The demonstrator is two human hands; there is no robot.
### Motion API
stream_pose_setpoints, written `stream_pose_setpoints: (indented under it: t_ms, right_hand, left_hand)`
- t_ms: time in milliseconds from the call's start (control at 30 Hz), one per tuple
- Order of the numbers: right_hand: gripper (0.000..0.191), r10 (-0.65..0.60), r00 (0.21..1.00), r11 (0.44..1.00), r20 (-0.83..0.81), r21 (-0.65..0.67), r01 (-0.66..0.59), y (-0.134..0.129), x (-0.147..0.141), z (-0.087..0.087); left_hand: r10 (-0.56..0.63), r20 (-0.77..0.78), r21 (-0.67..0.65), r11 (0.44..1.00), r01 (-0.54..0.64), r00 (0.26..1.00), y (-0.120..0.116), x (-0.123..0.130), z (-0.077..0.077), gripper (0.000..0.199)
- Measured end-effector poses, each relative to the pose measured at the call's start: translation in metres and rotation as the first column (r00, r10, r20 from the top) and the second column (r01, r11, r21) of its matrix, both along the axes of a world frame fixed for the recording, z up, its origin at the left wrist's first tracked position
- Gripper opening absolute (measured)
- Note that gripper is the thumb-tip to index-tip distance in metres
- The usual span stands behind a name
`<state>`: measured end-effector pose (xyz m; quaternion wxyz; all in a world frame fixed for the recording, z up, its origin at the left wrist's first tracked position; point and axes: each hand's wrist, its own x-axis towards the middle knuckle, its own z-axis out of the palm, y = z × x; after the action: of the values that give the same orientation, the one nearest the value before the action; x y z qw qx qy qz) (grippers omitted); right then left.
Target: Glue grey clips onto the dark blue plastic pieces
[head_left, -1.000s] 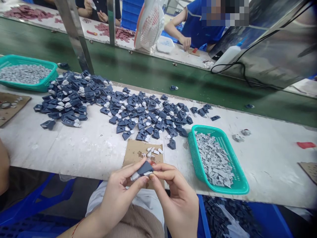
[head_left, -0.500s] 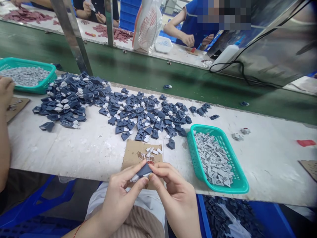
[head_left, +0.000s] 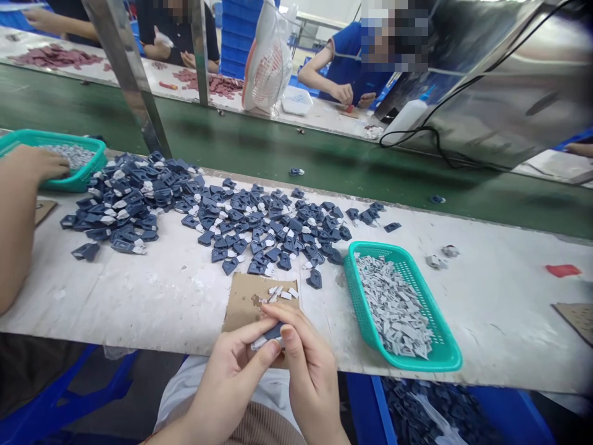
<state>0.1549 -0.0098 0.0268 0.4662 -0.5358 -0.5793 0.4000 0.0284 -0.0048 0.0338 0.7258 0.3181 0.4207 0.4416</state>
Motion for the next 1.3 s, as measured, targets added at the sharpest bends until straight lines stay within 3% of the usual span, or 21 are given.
stream_pose_setpoints:
  t_ms: [167, 333, 500, 600, 700, 800, 867, 933, 1033, 1133, 1300]
  right_hand:
    - [0.030, -0.122, 0.992, 0.985, 0.027, 0.126, 0.118, 0.001, -0.005, -0.007]
    - [0.032, -0.197, 0.980, 0.964, 0.013, 0.186, 0.191, 0.006, -0.007, -0.008]
    - [0.038, -0.107, 0.993, 0.985, -0.052, 0.129, 0.113, 0.015, 0.003, -0.001]
    - [0.040, -0.045, 0.999, 0.995, 0.000, 0.093, 0.045, 0.020, 0.031, 0.009]
    - [0.036, -0.120, 0.971, 0.991, 0.204, 0.088, 0.104, 0.028, 0.083, 0.018]
    - [0.032, -0.324, 0.829, 0.946, 0.455, 0.141, 0.292, 0.046, 0.147, 0.022]
    - [0.032, -0.283, 0.716, 0.956, 0.639, 0.126, 0.265, 0.063, 0.185, 0.019]
    - [0.032, -0.191, 0.633, 0.978, 0.750, 0.091, 0.188, 0.083, 0.212, 0.012]
    - [0.025, -0.055, 0.593, 0.998, 0.804, 0.026, 0.058, 0.110, 0.230, 0.001]
    - [0.022, 0.025, 0.532, 1.000, 0.846, -0.013, -0.026, 0.125, 0.229, -0.006]
    - [0.021, 0.020, 0.437, 1.000, 0.899, -0.008, -0.029, 0.125, 0.225, -0.012]
  left_hand:
    - [0.040, 0.063, -0.063, 0.997, -0.036, 0.997, 0.000, 0.007, 0.000, 0.043]
    - [-0.003, 0.127, -0.071, 0.997, 0.012, 0.992, 0.008, 0.011, 0.000, 0.047]
    - [-0.037, -0.017, -0.053, 0.998, 0.036, 0.999, 0.028, 0.014, -0.001, 0.042]
    - [-0.092, -0.107, -0.049, 0.995, 0.087, 0.990, 0.050, 0.005, 0.003, 0.043]
    - [-0.082, -0.237, 0.003, 0.996, 0.085, 0.968, 0.087, -0.014, 0.011, 0.045]
    - [0.038, -0.408, 0.147, 0.989, 0.025, 0.912, 0.144, -0.033, 0.020, 0.049]
    - [0.143, -0.536, 0.276, 0.961, 0.012, 0.832, 0.189, -0.040, 0.025, 0.050]
    - [0.250, -0.692, 0.377, 0.925, 0.044, 0.678, 0.236, -0.041, 0.027, 0.048]
    - [0.317, -0.778, 0.413, 0.909, 0.060, 0.543, 0.301, -0.038, 0.023, 0.047]
    - [0.371, -0.827, 0.440, 0.895, 0.077, 0.422, 0.350, -0.037, 0.011, 0.036]
    - [0.342, -0.902, 0.399, 0.894, 0.203, 0.264, 0.392, -0.042, -0.012, 0.023]
